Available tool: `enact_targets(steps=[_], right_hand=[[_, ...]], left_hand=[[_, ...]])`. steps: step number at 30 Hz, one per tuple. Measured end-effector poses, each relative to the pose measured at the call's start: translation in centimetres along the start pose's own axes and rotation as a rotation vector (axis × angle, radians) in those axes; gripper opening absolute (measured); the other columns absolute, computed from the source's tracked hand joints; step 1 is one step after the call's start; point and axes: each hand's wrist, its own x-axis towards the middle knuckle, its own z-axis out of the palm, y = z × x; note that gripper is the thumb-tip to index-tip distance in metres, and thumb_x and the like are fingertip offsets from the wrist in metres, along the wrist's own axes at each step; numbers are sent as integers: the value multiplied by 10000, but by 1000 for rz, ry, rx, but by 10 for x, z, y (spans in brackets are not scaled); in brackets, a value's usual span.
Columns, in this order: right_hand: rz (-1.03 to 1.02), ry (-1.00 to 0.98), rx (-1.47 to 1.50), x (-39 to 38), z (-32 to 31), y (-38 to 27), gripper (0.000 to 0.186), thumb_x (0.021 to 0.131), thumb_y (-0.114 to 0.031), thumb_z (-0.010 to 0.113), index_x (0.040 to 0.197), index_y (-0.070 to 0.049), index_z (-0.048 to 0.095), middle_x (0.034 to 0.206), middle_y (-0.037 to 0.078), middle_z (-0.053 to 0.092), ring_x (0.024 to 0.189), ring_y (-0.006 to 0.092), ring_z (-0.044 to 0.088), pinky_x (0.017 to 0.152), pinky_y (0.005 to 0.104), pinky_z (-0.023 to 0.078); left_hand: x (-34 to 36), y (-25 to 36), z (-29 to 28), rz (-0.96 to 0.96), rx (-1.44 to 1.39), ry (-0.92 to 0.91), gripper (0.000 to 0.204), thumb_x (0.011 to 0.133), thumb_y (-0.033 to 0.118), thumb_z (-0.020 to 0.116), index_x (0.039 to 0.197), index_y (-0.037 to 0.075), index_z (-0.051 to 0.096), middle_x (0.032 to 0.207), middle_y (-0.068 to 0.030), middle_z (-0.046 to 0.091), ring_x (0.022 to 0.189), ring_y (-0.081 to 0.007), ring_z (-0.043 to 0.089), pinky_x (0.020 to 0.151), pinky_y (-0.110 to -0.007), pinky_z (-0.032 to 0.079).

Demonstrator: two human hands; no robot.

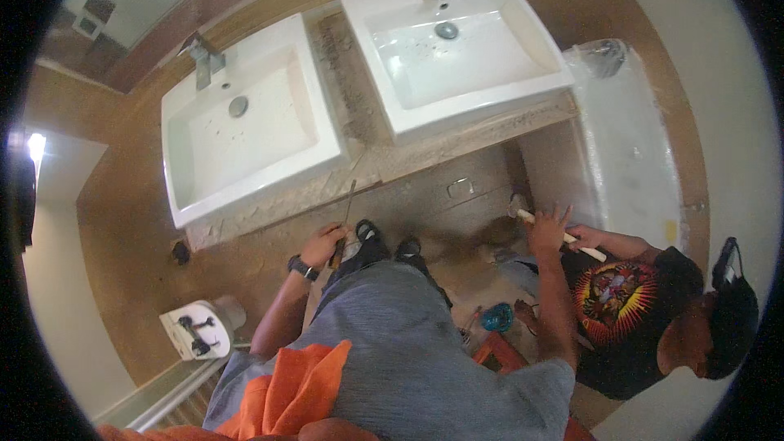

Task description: The person uses a hammer and chisel to pry and break apart the wooden vanity base beneath two bathroom sinks. They repeatedly strike the chisel to loosen the structure, working along the front edge of the vanity.

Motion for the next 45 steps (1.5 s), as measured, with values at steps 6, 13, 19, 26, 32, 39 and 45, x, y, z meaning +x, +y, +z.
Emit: enact_targets(steps=[6, 13, 19, 26, 32, 39, 45], right_hand=[[-221, -15, 513, -20, -79, -113, 381, 837, -448, 693, 901, -74, 672, 763, 151, 667, 704, 360, 663, 652, 481, 514], [-73, -263, 1107, -57, -85, -210, 478, 820, -485, 736, 806, -10, 686, 708, 180, 653, 662, 307, 664, 601, 442, 488], [141, -375, 1159, -99, -47, -249, 474, 859, -445, 711, 757, 14, 660, 621, 181, 624, 583, 306, 617, 577, 443, 466], [133, -204, 1327, -138, -94, -279, 400, 862, -399, 725, 870, -5, 663, 657, 156, 618, 600, 198, 593, 580, 401, 473], [104, -23, 1327, -169, -130, -338, 384, 877, -387, 714, 862, -8, 647, 697, 179, 633, 607, 272, 616, 602, 402, 491], [56, 90, 1388, -196, -131, -383, 366, 878, -375, 719, 839, -20, 636, 676, 139, 629, 616, 269, 629, 591, 391, 489], [181, -108, 1371, -203, -101, -404, 354, 850, -360, 751, 847, -25, 635, 673, 132, 627, 618, 268, 635, 588, 390, 490]], left_hand=[[4, -46, 23, -104, -354, 119, 295, 931, 300, 597, 1006, 22, 661, 734, -33, 595, 594, -150, 552, 533, -307, 436], [-1, -68, 25, -97, -474, 286, 271, 934, 275, 559, 950, 21, 652, 730, -69, 607, 609, -193, 587, 563, -332, 479], [11, -60, 28, -129, -780, 214, 289, 944, 289, 560, 1005, 20, 647, 734, -73, 614, 623, -192, 584, 547, -341, 458], [-1, -69, 13, -214, -776, 226, 325, 975, 375, 540, 1007, 64, 629, 724, -45, 598, 594, -169, 568, 527, -297, 438], [2, -101, -39, -127, -778, 102, 331, 961, 375, 569, 1011, 58, 649, 721, -61, 612, 575, -173, 576, 504, -329, 461], [36, -133, -53, -40, -517, 97, 378, 978, 379, 555, 1063, 32, 679, 744, -58, 604, 595, -166, 568, 531, -309, 464], [39, -153, -54, -10, -482, -82, 416, 1000, 372, 552, 1166, -5, 615, 837, -77, 680, 685, -172, 632, 655, -309, 505]])
